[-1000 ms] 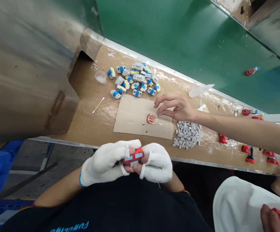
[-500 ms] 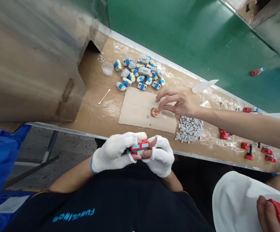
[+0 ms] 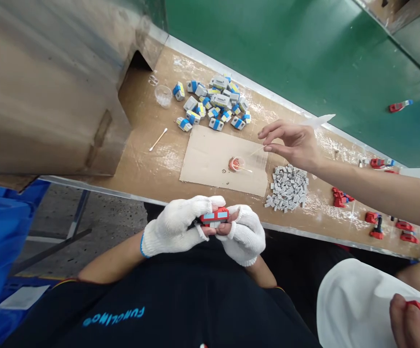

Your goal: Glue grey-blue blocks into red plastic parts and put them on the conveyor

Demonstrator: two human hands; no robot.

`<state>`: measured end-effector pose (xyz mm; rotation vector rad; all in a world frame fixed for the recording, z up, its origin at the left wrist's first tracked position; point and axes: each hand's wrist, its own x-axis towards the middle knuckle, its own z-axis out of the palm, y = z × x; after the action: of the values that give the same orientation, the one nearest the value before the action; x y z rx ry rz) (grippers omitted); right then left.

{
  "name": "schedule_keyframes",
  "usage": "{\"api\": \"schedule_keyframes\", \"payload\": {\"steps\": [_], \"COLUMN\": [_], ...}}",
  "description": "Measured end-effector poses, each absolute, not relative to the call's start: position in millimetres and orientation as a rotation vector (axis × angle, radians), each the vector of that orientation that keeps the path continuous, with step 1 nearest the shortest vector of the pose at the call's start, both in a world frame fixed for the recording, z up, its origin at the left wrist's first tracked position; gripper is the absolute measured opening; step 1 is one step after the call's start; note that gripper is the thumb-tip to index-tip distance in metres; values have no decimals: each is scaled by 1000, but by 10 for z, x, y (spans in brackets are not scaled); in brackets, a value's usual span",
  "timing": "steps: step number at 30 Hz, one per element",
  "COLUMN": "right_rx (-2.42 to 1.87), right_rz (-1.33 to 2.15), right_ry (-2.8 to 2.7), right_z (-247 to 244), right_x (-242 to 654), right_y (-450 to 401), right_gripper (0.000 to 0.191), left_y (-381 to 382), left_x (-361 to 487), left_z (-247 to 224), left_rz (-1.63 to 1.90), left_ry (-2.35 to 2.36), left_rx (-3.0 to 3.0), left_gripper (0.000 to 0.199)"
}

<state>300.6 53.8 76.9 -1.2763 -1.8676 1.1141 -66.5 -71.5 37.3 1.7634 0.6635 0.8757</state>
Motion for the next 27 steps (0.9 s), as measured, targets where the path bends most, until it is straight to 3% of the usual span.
{"api": "schedule_keyframes", "payload": {"steps": [6,13,20,22,25,27], "right_rx": [-1312,-1240,-1121,-1108,-1076,-1038], "right_rz": [1116,1026,460,497,587,656], "right_ry": [-1860,-2010,-1900,-1840,-1831,-1848], "right_z": [826,617,548,577,583,528], "right_x": [2770,2042,1512,1531,1626,1675], "right_y": [260,-617,-1213,-1174,-1115,-1117], "right_gripper": [41,35,21,22,24,24], "left_y": [-751,-846,-925,-924,-823,-726], "left_x": [-641,-580,-504,-515,-574,-628], "left_z": [440,493,405,398,459,523], "left_rz": [753,769,788,836,804,723], "left_ry": [791,891,739,688,598,532], "left_rx": [1553,1149,982,1060,1346,1491], "left_gripper": [31,60,70,63,28,16]}}
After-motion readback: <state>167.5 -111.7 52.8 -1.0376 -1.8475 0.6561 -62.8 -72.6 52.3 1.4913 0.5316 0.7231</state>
